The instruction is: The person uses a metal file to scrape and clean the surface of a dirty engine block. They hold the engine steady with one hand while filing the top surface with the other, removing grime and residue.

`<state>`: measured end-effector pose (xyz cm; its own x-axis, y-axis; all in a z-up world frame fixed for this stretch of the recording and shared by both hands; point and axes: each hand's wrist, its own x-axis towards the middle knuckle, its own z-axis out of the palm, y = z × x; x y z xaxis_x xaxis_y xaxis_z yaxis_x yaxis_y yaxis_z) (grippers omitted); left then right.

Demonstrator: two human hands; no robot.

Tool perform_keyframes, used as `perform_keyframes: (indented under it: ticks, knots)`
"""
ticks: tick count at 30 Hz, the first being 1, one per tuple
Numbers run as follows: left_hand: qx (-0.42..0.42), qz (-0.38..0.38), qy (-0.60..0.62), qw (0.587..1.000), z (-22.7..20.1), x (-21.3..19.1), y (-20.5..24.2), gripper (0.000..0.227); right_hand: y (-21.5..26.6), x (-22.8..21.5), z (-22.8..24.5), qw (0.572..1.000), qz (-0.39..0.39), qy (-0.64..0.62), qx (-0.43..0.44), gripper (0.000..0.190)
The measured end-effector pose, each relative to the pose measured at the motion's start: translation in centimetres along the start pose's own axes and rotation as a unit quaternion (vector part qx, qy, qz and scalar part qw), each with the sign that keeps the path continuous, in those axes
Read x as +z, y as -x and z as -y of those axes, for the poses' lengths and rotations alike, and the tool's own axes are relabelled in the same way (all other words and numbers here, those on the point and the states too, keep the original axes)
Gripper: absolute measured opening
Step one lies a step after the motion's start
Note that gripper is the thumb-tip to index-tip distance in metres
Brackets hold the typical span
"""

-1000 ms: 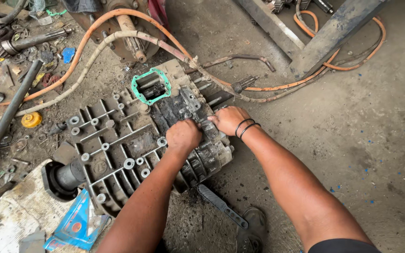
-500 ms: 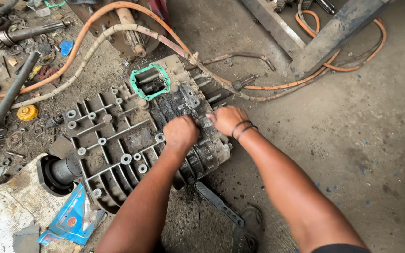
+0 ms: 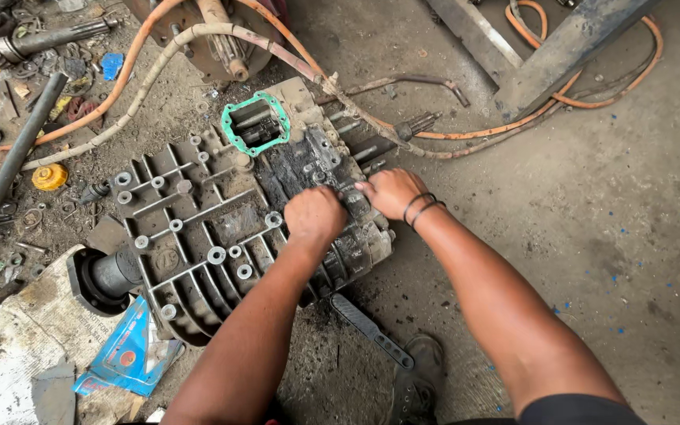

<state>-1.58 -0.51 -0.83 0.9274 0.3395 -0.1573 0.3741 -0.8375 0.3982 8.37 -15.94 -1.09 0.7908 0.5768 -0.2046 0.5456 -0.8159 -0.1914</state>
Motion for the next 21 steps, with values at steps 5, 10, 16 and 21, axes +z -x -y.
perform_keyframes:
  ticks: [5,10,16,21]
  knots:
    - [0.019,0.021,-0.015,0.999,0.1,-0.2,0.2,0.034,0.5,-0.5,-0.1,1.000,0.006,0.013,-0.005,0.054]
    - [-0.005,0.034,0.005,0.999,-0.2,-0.4,-0.2,0.040,-0.3,-0.4,-0.4,1.000,-0.004,-0.014,-0.001,0.052]
    - [0.024,0.029,0.000,0.999,-0.4,-0.7,0.0,0.037,0.5,-0.6,-0.9,1.000,0.020,-0.012,-0.001,0.054]
    - [0.012,0.027,-0.005,1.000,-0.4,-0.8,-0.2,0.038,0.0,-0.4,-0.7,1.000,0.026,-0.002,-0.005,0.055]
